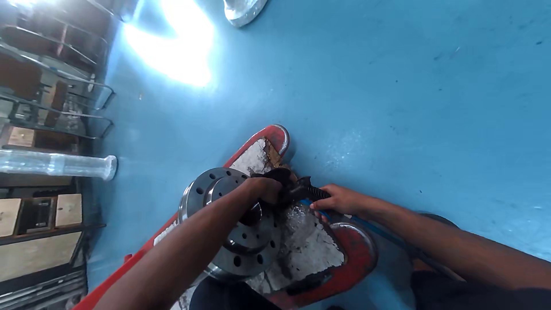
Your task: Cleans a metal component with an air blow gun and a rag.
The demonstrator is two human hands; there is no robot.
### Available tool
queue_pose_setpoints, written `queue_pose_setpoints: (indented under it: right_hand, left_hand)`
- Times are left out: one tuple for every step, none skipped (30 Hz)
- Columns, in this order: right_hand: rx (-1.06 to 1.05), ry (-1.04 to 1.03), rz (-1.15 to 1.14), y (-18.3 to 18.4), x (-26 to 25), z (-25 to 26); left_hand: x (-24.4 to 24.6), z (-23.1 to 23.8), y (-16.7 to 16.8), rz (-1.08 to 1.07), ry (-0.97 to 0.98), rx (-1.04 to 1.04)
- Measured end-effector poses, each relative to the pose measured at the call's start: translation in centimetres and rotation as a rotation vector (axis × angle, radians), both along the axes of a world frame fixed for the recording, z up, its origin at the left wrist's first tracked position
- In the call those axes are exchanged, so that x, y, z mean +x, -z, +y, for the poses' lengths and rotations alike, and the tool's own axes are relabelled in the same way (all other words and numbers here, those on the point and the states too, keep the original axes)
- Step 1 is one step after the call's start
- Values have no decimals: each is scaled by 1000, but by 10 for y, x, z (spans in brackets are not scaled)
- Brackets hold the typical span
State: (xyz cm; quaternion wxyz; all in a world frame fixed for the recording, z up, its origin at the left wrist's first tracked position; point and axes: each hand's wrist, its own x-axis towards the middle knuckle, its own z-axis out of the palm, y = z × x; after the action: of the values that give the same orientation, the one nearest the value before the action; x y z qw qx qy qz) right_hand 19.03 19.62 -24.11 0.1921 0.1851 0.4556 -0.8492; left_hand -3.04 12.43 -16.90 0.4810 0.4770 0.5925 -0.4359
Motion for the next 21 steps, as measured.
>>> queue_pose_setpoints:
  right_hand:
    - [-5, 6, -1, 0, 0, 1]
    - [2, -2, 0, 0, -1, 2]
    - [27, -22, 6, 0, -1, 2]
    - [59, -36, 12, -1, -1, 1]
    - [94, -48, 20, -2, -1, 1]
    - [125, -57, 28, -4, 0, 2]
    - [144, -60, 36, -7, 1, 4]
    - [147, -55, 43, -9, 3, 6]
    - [141, -49, 47, -10, 6, 9]
    - [127, -44, 45, -13, 10, 12]
    - [102, -34, 36, -16, 15, 16]
    - [75, -18, 31, -18, 19, 19]
    - [59, 4, 25, -20, 22, 23]
    - [56, 34, 17, -21, 24, 26]
    - [55, 71, 11, -21, 25, 28]
    - [51, 113, 10, -21, 24, 29]
    - [42, 149, 15, -19, 22, 29]
    - [37, 165, 23, -17, 18, 30]
    - [33, 159, 32, -16, 14, 30]
    - [32, 147, 34, -15, 10, 29]
    - [28, 135, 35, -13, 5, 26]
  left_hand:
    - [-2, -2, 2, -3, -4, 6]
    - [-2, -2, 3, -9, -9, 3]
    - [-3, -1, 4, -15, -13, 2]
    - [-3, -1, 4, -23, -18, 1]
    - [-3, -1, 4, -29, -27, 6]
    - [-3, -1, 4, -27, -40, 12]
    - [-5, 0, 3, -25, -60, 22]
    - [-7, 0, 3, -29, -76, 39]
    - [-9, 2, 1, -30, -90, 53]
    - [-11, 6, -3, -30, -111, 68]
    - [-12, 10, -7, -25, -138, 83]
    - [-13, 15, -12, -20, -171, 112]
    - [-16, 19, -16, -11, -206, 146]
    - [-20, 23, -20, -5, -248, 188]
    - [-27, 26, -22, 4, -282, 236]
    - [-34, 28, -24, 20, -303, 286]
    - [-42, 31, -26, 31, -317, 335]
    - [-50, 34, -29, 42, -321, 378]
    - [-56, 36, -33, 60, -319, 402]
    - [-61, 36, -35, 79, -318, 415]
    - [-65, 36, -35, 90, -317, 415]
